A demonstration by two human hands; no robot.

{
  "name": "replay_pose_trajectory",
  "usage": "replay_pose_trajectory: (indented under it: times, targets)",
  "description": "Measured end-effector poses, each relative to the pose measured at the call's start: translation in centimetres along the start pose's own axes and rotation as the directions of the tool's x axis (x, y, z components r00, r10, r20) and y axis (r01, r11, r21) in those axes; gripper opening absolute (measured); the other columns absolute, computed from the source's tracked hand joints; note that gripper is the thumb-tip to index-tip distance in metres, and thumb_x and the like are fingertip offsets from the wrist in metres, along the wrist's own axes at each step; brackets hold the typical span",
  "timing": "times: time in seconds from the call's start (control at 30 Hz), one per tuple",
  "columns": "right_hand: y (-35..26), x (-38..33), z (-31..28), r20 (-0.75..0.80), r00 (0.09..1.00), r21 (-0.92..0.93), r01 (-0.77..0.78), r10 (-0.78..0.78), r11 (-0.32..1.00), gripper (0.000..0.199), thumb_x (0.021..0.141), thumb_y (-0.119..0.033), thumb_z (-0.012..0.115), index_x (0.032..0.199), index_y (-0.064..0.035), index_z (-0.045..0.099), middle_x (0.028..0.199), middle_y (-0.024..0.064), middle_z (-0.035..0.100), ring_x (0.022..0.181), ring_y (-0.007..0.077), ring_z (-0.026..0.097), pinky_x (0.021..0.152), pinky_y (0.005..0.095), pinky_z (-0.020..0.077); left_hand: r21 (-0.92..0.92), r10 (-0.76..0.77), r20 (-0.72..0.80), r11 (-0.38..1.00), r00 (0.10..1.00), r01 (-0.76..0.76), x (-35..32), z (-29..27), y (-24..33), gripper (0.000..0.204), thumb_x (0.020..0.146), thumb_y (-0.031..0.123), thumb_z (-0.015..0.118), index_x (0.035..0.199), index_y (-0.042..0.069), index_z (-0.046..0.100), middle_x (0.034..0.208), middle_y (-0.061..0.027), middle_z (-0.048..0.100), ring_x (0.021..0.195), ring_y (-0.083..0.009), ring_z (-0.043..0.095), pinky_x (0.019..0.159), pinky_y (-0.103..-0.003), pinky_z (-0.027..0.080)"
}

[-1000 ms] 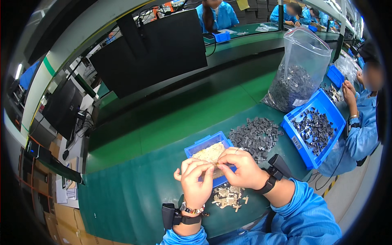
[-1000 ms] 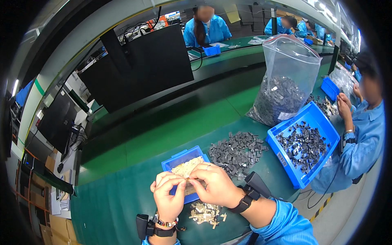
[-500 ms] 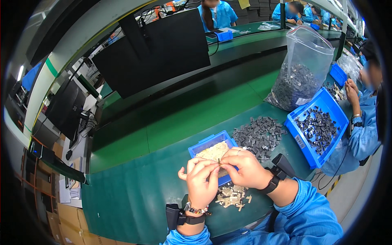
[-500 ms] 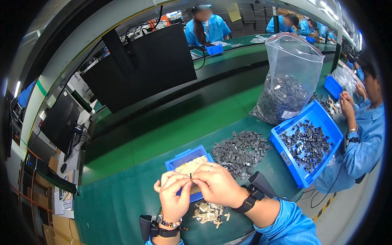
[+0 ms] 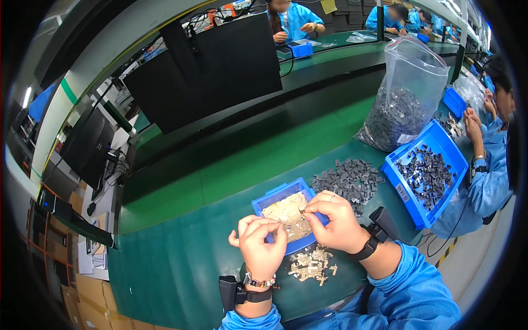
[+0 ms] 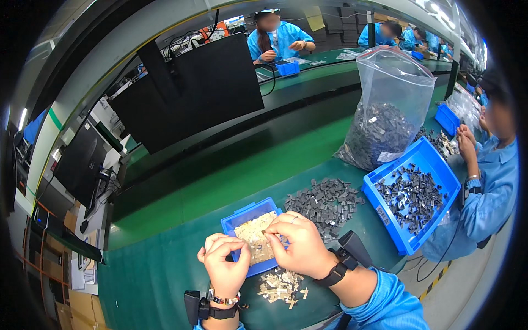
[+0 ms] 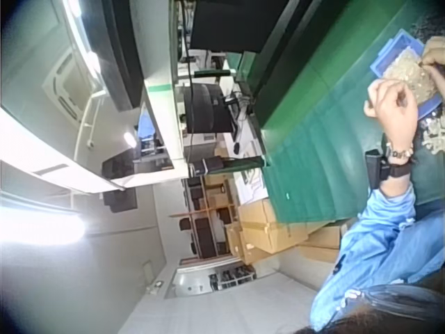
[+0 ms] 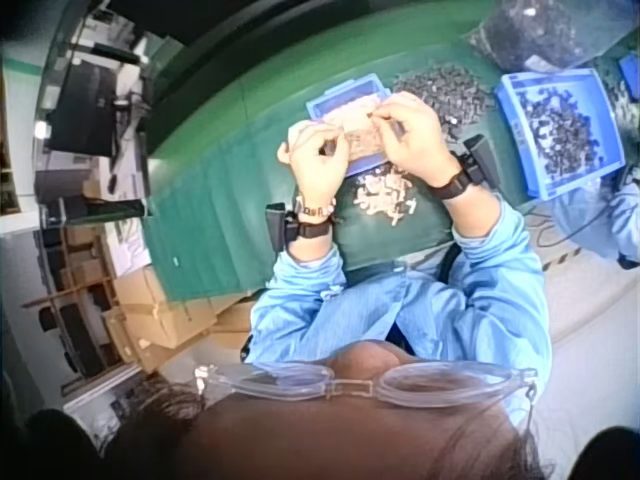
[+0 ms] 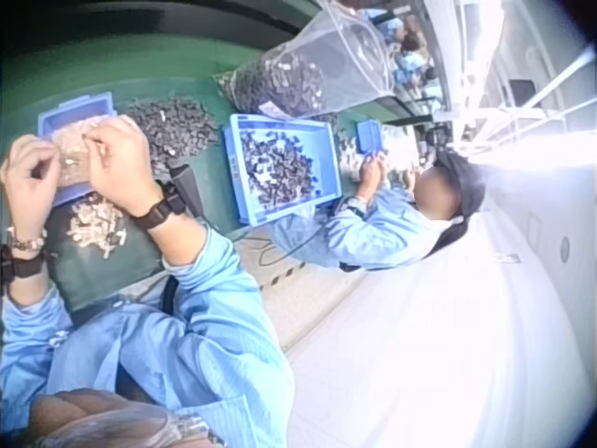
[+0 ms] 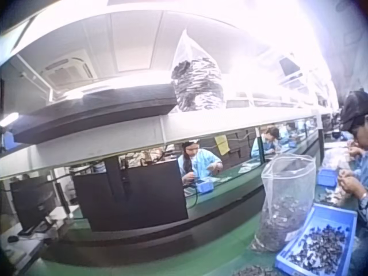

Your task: Sorting small plastic or rubber components into bins on a factory assembly line.

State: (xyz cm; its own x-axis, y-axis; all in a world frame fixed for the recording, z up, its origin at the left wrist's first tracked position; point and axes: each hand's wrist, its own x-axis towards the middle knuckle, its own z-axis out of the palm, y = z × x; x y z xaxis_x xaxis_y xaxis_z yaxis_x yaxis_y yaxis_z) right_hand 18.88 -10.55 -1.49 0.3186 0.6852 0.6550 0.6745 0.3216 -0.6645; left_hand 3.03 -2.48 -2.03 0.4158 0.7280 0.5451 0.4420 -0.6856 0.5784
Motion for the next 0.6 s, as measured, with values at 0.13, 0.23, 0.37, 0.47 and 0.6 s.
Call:
replay_pose_trajectory:
  times: [0.13, 0.23, 0.37, 0.47, 0.6]
  targets:
    - [-0.1, 0.2, 0.1, 0.021, 0.999, -0.009, 0.036, -0.036, 0.999, 0.006, 0.073, -0.001, 0.069, 0.078, -0.0030, 0.067, 0.077, 0.0091, 0.066, 0.072, 0.0274, 0.063, 0.071, 0.0362, 0.0507, -0.020, -0.032, 0.016, 0.999, 0.999, 0.033, 0.1, 0.1, -0.1, 0.008, 0.069, 0.007, 0.070, 0.071, 0.014, 0.072, 0.083, 0.0039, 0.071, 0.096, -0.0165, 0.061, 0.094, -0.039, 0.028]
    - [-0.2, 0.1, 0.0, 0.021, 0.998, -0.043, 0.061, -0.060, 0.997, 0.006, 0.073, -0.002, 0.070, 0.078, -0.0040, 0.068, 0.078, 0.0084, 0.067, 0.071, 0.0263, 0.063, 0.070, 0.0357, 0.0508, -0.021, -0.004, 0.008, 1.000, 1.000, 0.005, 0.0, 0.1, -0.2, 0.011, 0.069, 0.005, 0.069, 0.074, 0.014, 0.073, 0.084, 0.0037, 0.071, 0.096, -0.0162, 0.061, 0.093, -0.038, 0.029]
    - [-0.1, 0.0, 0.0, 0.040, 0.995, -0.090, 0.093, -0.090, 0.992, 0.008, 0.071, -0.003, 0.072, 0.078, -0.0052, 0.068, 0.078, 0.0062, 0.066, 0.072, 0.0253, 0.062, 0.070, 0.0360, 0.0500, -0.059, 0.004, 0.008, 0.998, 1.000, -0.003, 0.0, 0.1, -0.1, 0.015, 0.071, 0.004, 0.067, 0.080, 0.014, 0.075, 0.087, 0.0030, 0.072, 0.097, -0.0167, 0.061, 0.094, -0.038, 0.029]
    - [-0.2, -0.1, 0.2, 0.041, 0.977, -0.169, 0.212, -0.208, 0.963, 0.011, 0.069, -0.001, 0.073, 0.078, -0.0049, 0.069, 0.079, 0.0058, 0.066, 0.071, 0.0253, 0.062, 0.066, 0.0357, 0.0487, -0.166, 0.051, 0.097, 0.985, 0.994, -0.034, 0.0, -0.4, 0.7, 0.015, 0.074, 0.004, 0.068, 0.085, 0.012, 0.076, 0.091, 0.0014, 0.072, 0.099, -0.0173, 0.061, 0.095, -0.038, 0.029]
    - [-0.4, -0.1, 0.3, 0.101, 0.965, -0.212, 0.259, -0.242, 0.943, 0.014, 0.070, -0.002, 0.074, 0.083, -0.0056, 0.070, 0.082, 0.0050, 0.067, 0.075, 0.0249, 0.062, 0.068, 0.0359, 0.0482, -0.197, 0.054, 0.137, 0.980, 0.989, -0.026, 0.0, -0.4, 0.9, 0.012, 0.077, 0.006, 0.069, 0.088, 0.008, 0.075, 0.093, -0.0020, 0.073, 0.100, -0.0195, 0.062, 0.094, -0.036, 0.034]
